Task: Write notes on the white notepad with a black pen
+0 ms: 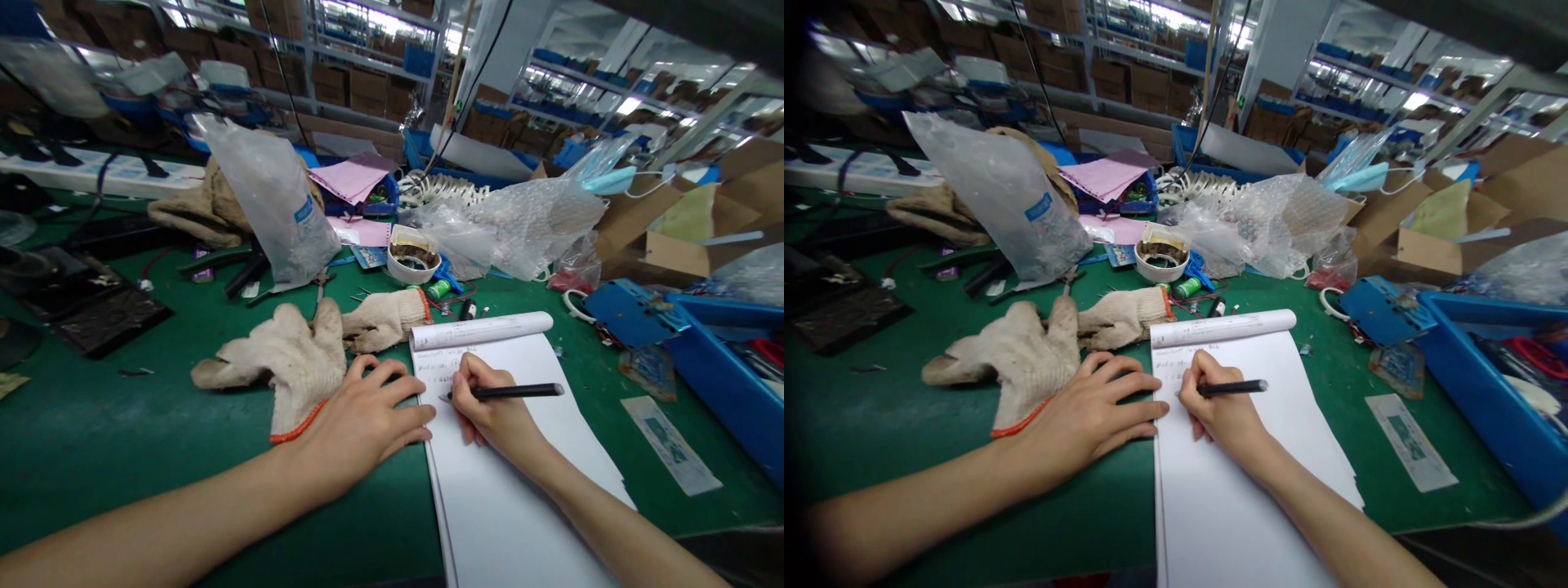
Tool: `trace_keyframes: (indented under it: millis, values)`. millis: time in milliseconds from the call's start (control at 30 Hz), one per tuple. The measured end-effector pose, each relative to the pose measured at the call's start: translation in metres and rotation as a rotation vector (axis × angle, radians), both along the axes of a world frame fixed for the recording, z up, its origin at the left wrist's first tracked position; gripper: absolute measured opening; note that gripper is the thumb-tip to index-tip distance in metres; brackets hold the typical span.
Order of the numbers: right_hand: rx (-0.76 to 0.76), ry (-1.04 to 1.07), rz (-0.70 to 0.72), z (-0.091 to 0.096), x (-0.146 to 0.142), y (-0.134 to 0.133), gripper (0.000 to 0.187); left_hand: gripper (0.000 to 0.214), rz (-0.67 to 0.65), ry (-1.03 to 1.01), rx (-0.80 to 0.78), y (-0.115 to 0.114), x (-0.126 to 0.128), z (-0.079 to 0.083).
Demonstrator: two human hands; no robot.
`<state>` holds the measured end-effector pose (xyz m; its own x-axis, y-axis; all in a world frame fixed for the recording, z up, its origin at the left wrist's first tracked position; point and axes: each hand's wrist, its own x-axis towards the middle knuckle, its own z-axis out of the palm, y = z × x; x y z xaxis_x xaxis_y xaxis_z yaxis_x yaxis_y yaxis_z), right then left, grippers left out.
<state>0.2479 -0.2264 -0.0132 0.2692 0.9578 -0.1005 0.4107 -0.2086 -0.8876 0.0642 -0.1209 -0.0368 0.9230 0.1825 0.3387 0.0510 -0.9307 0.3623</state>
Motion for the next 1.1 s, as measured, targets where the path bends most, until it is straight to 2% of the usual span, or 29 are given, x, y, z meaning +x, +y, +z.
trace_keyframes:
  millis: [400,667,833,1100]
  values:
    - [0.01,-0.024,0.005,-0.0003,0.0011,0.0,0.021,0.024,0.004,0.005,-0.022,-0.0005,0.0,0.0005]
    - [-0.007,0.038,-0.001,0.0017,-0.0008,-0.0019,0.023,0.025,0.007,0.018,-0.043,0.0004,0.0001,0.0013]
    - [0.03,0.073,-0.058,0.0037,0.0026,-0.0029,0.023,0.025,-0.002,0.014,-0.029,-0.0008,0.0005,0.0029]
    - [0.06,0.063,0.002,0.0033,0.0059,-0.0043,0.022,0.032,-0.082,0.118,0.026,-0.0063,0.0028,0.0084]
